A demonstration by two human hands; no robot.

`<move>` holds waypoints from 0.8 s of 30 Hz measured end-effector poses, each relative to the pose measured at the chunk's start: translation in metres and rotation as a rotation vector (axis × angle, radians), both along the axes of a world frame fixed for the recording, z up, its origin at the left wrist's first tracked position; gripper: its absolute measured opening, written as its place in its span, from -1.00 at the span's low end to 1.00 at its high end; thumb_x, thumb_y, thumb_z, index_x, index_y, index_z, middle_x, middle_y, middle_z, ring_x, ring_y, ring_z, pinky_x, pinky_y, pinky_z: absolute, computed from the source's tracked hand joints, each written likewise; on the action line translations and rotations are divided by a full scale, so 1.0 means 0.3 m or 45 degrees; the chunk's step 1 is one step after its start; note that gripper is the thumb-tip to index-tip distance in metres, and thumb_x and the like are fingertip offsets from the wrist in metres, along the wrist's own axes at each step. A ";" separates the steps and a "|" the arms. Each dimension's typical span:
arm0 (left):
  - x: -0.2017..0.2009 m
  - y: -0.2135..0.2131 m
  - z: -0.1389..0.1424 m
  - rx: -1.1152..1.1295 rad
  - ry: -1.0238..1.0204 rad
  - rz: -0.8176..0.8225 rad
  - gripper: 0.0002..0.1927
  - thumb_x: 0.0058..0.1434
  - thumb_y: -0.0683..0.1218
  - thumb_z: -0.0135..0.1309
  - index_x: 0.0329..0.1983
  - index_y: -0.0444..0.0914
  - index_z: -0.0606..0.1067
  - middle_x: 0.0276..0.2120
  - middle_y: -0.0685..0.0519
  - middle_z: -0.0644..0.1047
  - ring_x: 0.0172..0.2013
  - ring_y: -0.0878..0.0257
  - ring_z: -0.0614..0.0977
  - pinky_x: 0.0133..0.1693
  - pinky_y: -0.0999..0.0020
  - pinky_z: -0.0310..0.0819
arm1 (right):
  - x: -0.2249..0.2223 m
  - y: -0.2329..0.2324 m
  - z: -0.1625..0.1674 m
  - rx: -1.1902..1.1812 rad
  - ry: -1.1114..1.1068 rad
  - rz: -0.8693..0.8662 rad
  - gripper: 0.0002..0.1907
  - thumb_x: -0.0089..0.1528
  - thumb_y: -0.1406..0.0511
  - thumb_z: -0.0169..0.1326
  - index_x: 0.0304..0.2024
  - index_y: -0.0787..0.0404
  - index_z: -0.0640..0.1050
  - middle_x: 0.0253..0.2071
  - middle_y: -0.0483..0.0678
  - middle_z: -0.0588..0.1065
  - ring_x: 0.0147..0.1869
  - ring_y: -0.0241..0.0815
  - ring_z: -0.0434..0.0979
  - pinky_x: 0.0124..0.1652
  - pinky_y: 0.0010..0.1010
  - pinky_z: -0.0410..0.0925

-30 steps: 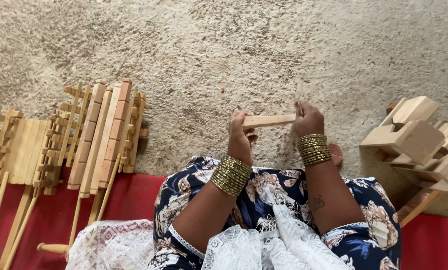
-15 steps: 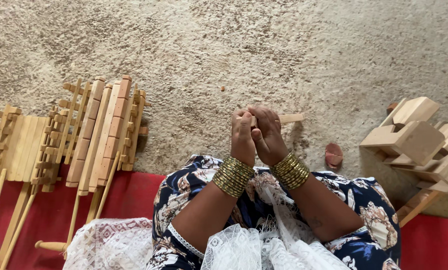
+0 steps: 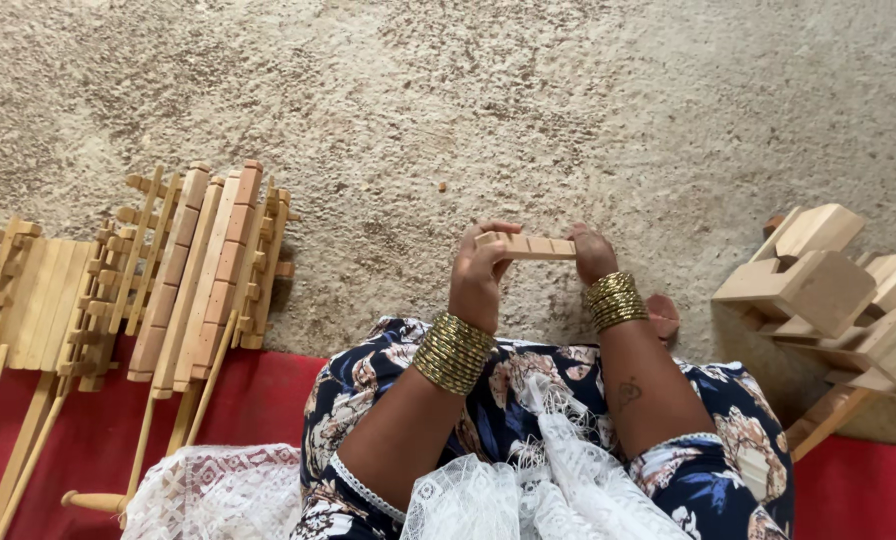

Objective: The person sits on the floor and assembles a segmented wooden piece by hand. They repeatedly align and press the segments together, rotate the piece to inspect the joints, and continue joining additional segments until the piece is longer.

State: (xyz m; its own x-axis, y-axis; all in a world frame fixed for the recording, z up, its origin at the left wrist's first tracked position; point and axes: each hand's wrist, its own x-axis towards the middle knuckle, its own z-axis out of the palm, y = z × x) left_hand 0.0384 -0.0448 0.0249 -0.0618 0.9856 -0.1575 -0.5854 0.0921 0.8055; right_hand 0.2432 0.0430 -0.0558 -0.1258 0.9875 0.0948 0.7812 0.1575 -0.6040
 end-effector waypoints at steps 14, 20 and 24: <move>-0.040 0.057 -0.111 -0.050 -0.800 0.282 -0.82 -0.05 -0.21 -0.16 -0.37 -0.29 0.41 -0.07 -0.22 0.49 -0.02 -0.05 0.53 0.02 0.04 0.58 | -0.346 -0.244 0.242 0.572 0.235 0.492 -0.22 0.51 -0.19 -0.57 0.22 0.29 0.37 0.20 0.27 0.36 0.30 0.24 0.29 0.28 0.05 0.04; -0.022 0.090 -0.117 -0.347 -0.861 0.564 -0.95 -0.09 -0.18 0.01 -0.55 -0.26 0.41 -0.25 -0.19 0.57 -0.09 -0.10 0.61 0.06 -0.04 0.54 | -0.225 -0.110 0.096 0.107 0.125 0.161 -0.27 0.38 -0.20 -0.55 -0.24 0.10 0.51 -0.31 -0.11 0.39 -0.19 -0.10 0.35 0.00 0.03 0.29; 0.004 0.089 -0.113 -0.273 -0.849 0.527 -0.89 -0.03 -0.25 0.05 -0.63 -0.26 0.40 -0.34 -0.14 0.61 -0.14 -0.05 0.66 0.13 -0.01 0.55 | -0.075 -0.028 0.043 -0.124 0.112 -0.064 -0.45 0.43 0.00 -0.36 -0.25 0.17 0.56 -0.33 -0.06 0.49 -0.33 -0.20 0.43 -0.22 -0.12 0.47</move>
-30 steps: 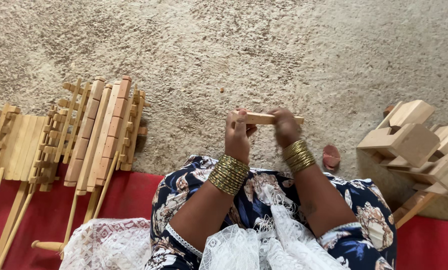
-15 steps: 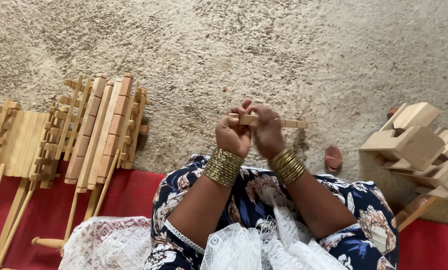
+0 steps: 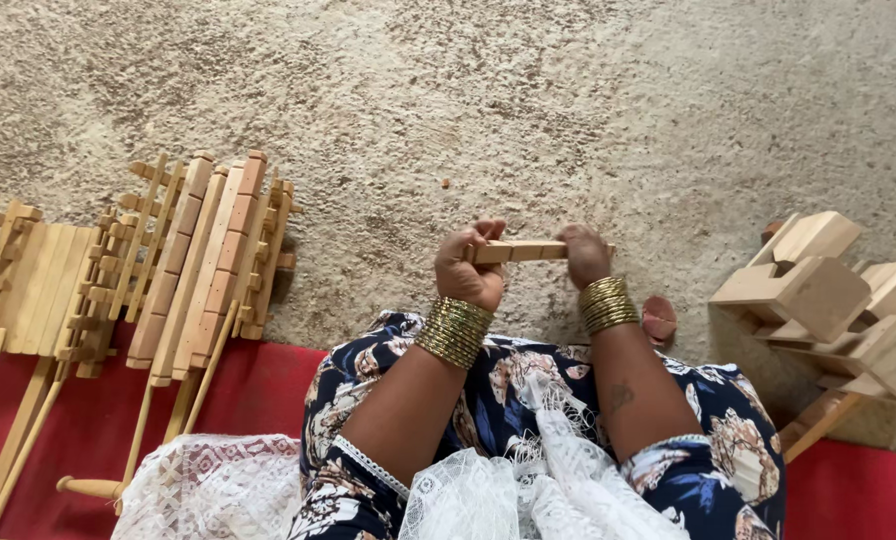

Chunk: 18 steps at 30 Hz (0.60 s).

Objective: The person sits on the floor and assembles a segmented wooden piece by hand. They repeatedly align and press the segments together, rotate the piece to inspect the joints, and continue joining additional segments until the piece is longer.

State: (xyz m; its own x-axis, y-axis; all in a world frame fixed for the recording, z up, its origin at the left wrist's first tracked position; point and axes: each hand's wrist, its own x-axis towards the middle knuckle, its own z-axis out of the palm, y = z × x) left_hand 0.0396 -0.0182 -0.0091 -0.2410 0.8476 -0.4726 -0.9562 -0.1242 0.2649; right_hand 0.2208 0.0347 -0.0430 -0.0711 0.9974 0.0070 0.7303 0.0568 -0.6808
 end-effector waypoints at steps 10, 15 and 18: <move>-0.019 -0.027 -0.011 0.754 0.201 -0.449 -0.88 0.13 -0.25 0.04 -0.53 -0.28 0.46 -0.10 -0.07 0.54 0.24 0.01 0.43 0.34 0.05 0.23 | -0.137 -0.064 0.098 -0.327 0.820 0.156 -0.53 0.35 0.15 -0.30 -0.31 0.26 0.57 -0.38 0.04 0.54 -0.40 -0.15 0.45 -0.40 -0.24 0.38; -0.046 -0.057 0.031 0.902 0.608 -0.338 -0.87 0.13 -0.26 -0.05 -0.52 -0.31 0.45 -0.02 -0.03 0.49 0.28 0.12 0.38 0.31 0.22 0.30 | -0.282 -0.181 0.181 0.694 0.307 0.393 -0.29 0.46 -0.11 -0.54 -0.02 0.28 0.47 -0.11 0.06 0.46 -0.01 -0.03 0.40 0.04 -0.10 0.23; -0.050 -0.053 0.051 0.685 0.217 -0.372 -0.82 -0.03 -0.30 -0.13 -0.35 -0.31 0.42 0.04 -0.07 0.49 -0.04 0.09 0.43 0.04 0.26 0.44 | -0.263 -0.153 0.155 0.675 0.283 0.434 -0.23 0.45 -0.19 -0.61 -0.03 0.23 0.45 -0.12 0.02 0.43 0.01 -0.04 0.39 0.10 -0.10 0.18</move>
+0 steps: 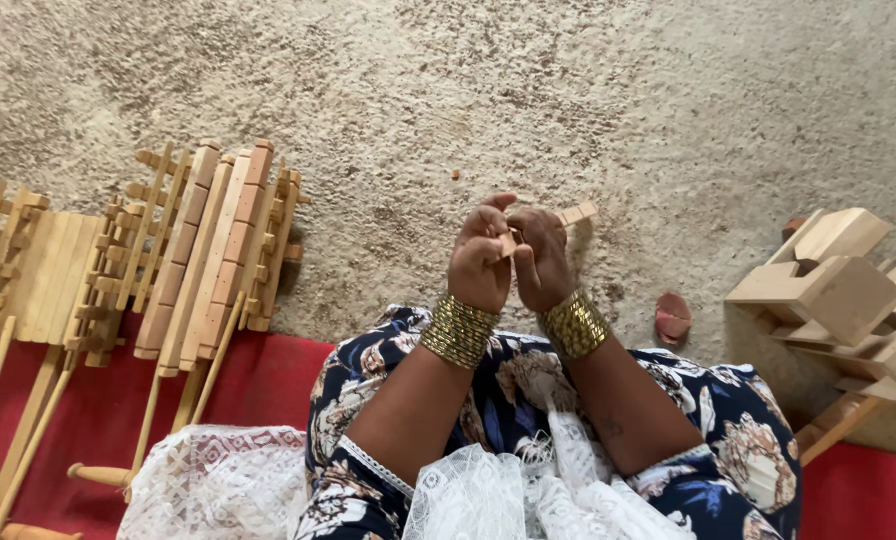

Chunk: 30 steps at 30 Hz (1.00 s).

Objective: The person sits on the floor and assembles a segmented wooden piece by hand. They repeatedly align and press the segments together, rotate the piece to inspect the joints, and continue joining additional segments until the piece is longer.

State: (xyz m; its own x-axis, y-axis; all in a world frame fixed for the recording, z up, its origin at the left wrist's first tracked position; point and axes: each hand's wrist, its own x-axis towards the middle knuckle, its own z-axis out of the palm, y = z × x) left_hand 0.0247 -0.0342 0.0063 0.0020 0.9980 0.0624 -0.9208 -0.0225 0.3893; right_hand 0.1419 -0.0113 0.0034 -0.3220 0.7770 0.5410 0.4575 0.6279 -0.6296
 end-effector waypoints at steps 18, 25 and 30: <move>-0.001 0.029 0.016 -0.486 0.236 0.394 -0.49 0.14 0.21 0.13 -0.09 -0.26 0.36 -0.10 -0.02 0.47 -0.05 0.11 0.61 -0.09 0.24 0.68 | 0.179 0.208 -0.182 -0.284 0.000 -0.386 -0.52 0.50 0.07 -0.40 -0.13 0.22 0.48 -0.11 0.08 0.41 0.03 -0.02 0.38 0.11 -0.18 0.29; -0.002 0.038 0.040 -0.620 0.317 0.479 -0.50 0.33 0.21 -0.11 -0.06 -0.34 0.34 -0.06 -0.18 0.52 0.07 -0.05 0.58 0.09 0.04 0.56 | 0.016 0.126 -0.167 -0.139 -0.014 -0.297 -0.33 0.42 -0.14 -0.52 -0.12 0.15 0.49 -0.16 0.00 0.39 0.03 -0.08 0.35 0.10 -0.18 0.25; -0.016 0.056 0.023 -0.559 0.466 0.510 -0.51 0.48 0.11 -0.45 0.04 -0.36 0.36 0.02 -0.20 0.52 0.15 -0.03 0.55 0.25 0.10 0.43 | -0.095 0.006 -0.059 -0.105 -0.070 -0.155 -0.24 0.42 -0.22 -0.59 0.06 0.19 0.41 0.01 0.06 0.31 0.23 0.02 0.23 0.25 -0.02 0.03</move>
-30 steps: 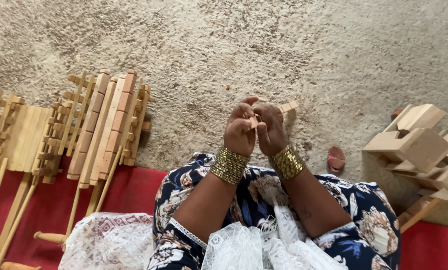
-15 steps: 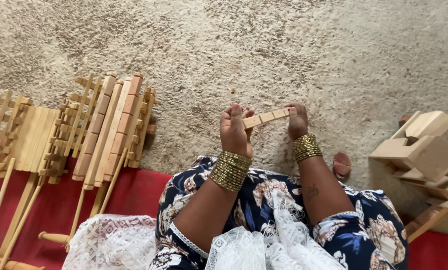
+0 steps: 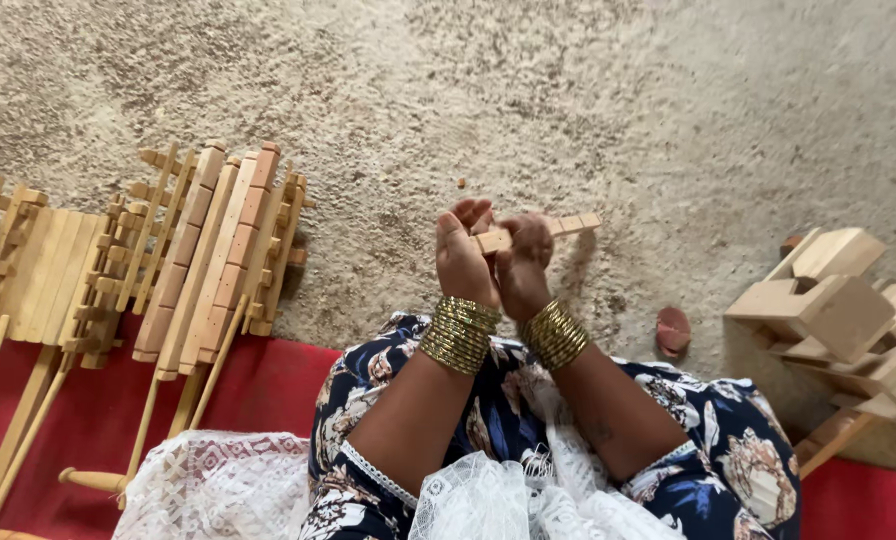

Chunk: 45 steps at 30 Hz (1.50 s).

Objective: The person sits on the floor and assembles a segmented wooden piece by hand. They repeatedly align and press the segments together, rotate the piece to inspect the joints, and continue joining additional segments until the piece is longer.

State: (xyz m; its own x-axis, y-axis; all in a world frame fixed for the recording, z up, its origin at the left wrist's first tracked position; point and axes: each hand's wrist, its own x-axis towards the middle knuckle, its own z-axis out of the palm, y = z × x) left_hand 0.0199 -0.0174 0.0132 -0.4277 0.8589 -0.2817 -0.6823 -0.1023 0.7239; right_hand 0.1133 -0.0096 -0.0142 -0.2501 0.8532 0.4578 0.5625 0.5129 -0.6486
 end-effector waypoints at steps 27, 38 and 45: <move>0.059 -0.039 0.053 -0.317 -0.401 -0.465 -0.47 0.43 0.25 -0.34 0.10 -0.22 0.37 -0.29 -0.07 0.53 -0.38 0.19 0.54 -0.31 0.31 0.50 | 0.232 0.145 0.028 -0.140 0.084 -0.058 -0.24 0.48 -0.14 -0.54 -0.17 0.22 0.55 -0.18 0.06 0.49 -0.05 0.02 0.48 0.02 -0.12 0.34; 0.015 0.044 -0.013 0.233 -0.453 -0.143 -0.60 0.47 0.05 -0.24 0.14 -0.36 0.34 0.05 -0.21 0.52 0.08 0.08 0.62 0.14 0.26 0.54 | 0.069 0.006 0.053 -0.195 0.073 0.001 -0.19 0.38 -0.25 -0.54 -0.05 0.20 0.52 -0.14 0.08 0.37 0.00 -0.02 0.39 0.05 -0.19 0.28; -0.009 0.009 -0.041 0.340 -0.154 -0.143 -0.48 0.40 0.20 -0.21 0.07 -0.33 0.39 -0.12 -0.11 0.55 -0.24 0.12 0.59 -0.23 0.25 0.58 | -0.059 -0.078 0.243 -0.160 0.166 0.333 -0.17 0.39 -0.28 -0.53 0.16 0.22 0.41 0.05 0.07 0.39 0.18 0.02 0.33 0.21 -0.14 0.17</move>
State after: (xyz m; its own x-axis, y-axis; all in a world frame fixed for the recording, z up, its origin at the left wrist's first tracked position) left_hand 0.0172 -0.0147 0.0007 -0.3030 0.9494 -0.0828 -0.7796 -0.1970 0.5945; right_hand 0.0956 -0.0329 0.0587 -0.4148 0.8194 0.3957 0.3300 0.5407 -0.7738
